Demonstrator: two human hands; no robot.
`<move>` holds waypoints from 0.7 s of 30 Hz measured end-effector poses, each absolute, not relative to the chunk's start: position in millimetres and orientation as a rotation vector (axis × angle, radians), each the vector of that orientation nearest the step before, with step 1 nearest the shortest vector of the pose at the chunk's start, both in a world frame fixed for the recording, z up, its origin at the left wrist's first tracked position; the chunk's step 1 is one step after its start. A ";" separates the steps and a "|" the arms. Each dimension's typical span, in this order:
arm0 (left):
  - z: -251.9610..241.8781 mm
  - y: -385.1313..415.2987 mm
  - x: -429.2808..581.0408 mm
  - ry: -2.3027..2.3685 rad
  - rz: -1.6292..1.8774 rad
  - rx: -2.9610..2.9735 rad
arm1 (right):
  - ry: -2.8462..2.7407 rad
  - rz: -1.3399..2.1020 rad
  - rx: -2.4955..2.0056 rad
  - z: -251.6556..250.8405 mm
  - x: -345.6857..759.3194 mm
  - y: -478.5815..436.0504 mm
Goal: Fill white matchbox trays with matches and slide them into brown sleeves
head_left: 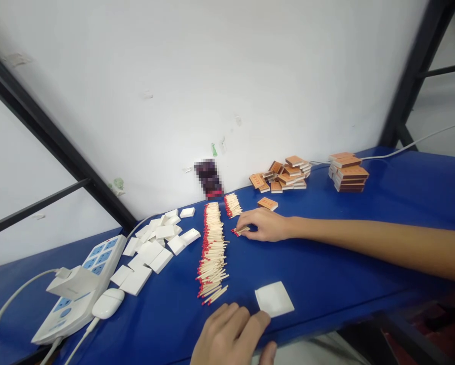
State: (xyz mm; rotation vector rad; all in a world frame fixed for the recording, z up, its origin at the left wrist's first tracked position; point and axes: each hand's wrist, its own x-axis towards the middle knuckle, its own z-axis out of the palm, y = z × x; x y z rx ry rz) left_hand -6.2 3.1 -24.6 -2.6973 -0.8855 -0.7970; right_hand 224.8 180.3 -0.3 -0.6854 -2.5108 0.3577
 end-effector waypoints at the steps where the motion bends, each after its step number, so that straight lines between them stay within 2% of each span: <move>1: -24.8 3.2 -6.3 -0.883 -0.796 -2.695 | -2.510 0.358 -0.685 -0.4 224.7 180.4; 16: -27.0 4.3 -6.3 -0.882 -0.791 -2.691 | -2.525 0.390 -0.704 -0.3 223.3 183.0; 21: -23.6 3.5 -3.7 -0.882 -0.817 -2.679 | -2.719 0.052 -0.827 16.2 217.2 170.6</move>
